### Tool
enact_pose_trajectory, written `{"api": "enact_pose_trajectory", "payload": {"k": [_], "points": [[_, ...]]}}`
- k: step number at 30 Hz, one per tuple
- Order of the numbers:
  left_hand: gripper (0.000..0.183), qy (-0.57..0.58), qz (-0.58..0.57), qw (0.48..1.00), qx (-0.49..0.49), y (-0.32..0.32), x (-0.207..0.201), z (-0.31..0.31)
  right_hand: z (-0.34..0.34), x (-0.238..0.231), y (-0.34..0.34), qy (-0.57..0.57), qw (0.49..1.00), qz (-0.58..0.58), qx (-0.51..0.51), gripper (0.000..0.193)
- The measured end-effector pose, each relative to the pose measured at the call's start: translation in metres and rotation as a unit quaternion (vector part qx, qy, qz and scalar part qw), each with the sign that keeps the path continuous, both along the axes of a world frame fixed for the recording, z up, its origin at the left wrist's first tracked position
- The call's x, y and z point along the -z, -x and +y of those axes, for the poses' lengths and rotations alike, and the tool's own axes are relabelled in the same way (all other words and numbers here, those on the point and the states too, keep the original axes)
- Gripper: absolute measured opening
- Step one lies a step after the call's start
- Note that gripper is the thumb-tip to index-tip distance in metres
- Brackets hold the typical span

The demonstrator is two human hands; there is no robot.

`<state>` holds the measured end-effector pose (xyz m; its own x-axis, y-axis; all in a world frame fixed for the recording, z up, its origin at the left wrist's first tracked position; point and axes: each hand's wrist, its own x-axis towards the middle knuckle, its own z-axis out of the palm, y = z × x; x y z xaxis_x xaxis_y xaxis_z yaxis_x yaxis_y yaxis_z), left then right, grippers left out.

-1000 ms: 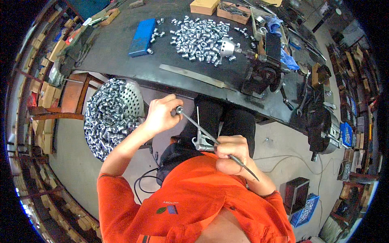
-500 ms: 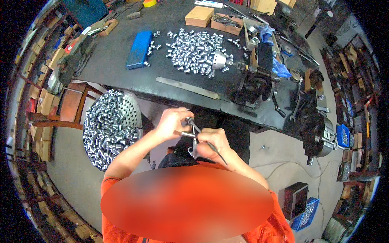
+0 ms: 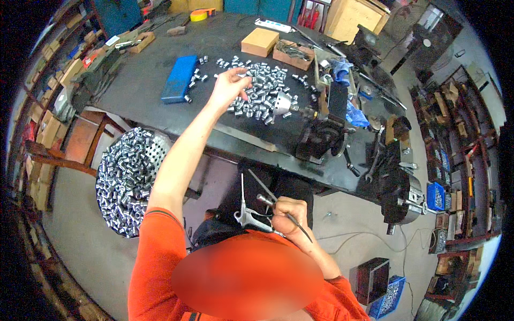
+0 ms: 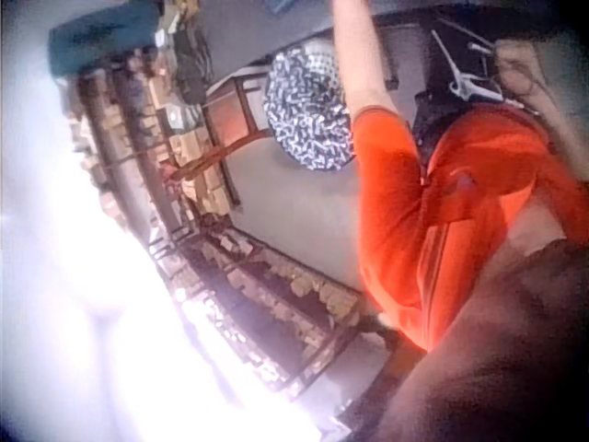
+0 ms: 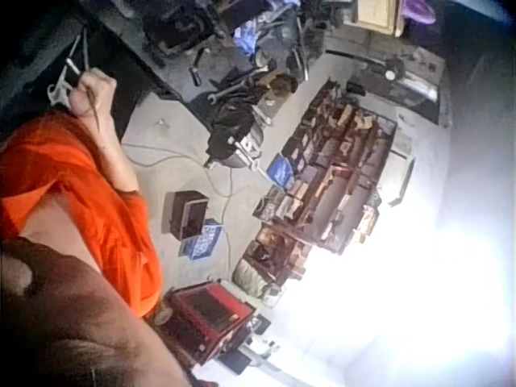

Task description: The person picks up metal components one at a time from a tray, rotates them by hand, and places them onto a workbench.

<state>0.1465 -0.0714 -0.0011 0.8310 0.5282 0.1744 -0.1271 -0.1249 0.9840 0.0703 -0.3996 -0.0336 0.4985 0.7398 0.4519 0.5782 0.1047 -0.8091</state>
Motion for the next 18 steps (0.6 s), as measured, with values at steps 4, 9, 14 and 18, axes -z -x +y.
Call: {"api": "enact_pose_trajectory", "payload": {"k": [4, 9, 14, 18], "points": [[0.039, -0.127, 0.107, 0.986, 0.031, 0.06, 0.007, 0.015, -0.009, 0.01, -0.001, 0.043, 0.999, 0.013, 0.006, 0.024], [0.03, -0.157, 0.215, 0.961, -0.082, 0.184, 0.035, 0.063, -0.005, 0.023, 0.004, 0.033, 0.999, 0.036, -0.006, 0.021], [0.035, -0.426, 0.393, 0.807, -0.114, 0.285, 0.073, 0.105, 0.001, 0.022, 0.007, 0.031, 0.998, 0.057, -0.023, 0.02], [0.02, -0.53, 0.492, 0.687, -0.074, 0.294, 0.087, 0.089, 0.002, 0.024, 0.008, 0.044, 0.996, 0.059, -0.043, 0.022]]}}
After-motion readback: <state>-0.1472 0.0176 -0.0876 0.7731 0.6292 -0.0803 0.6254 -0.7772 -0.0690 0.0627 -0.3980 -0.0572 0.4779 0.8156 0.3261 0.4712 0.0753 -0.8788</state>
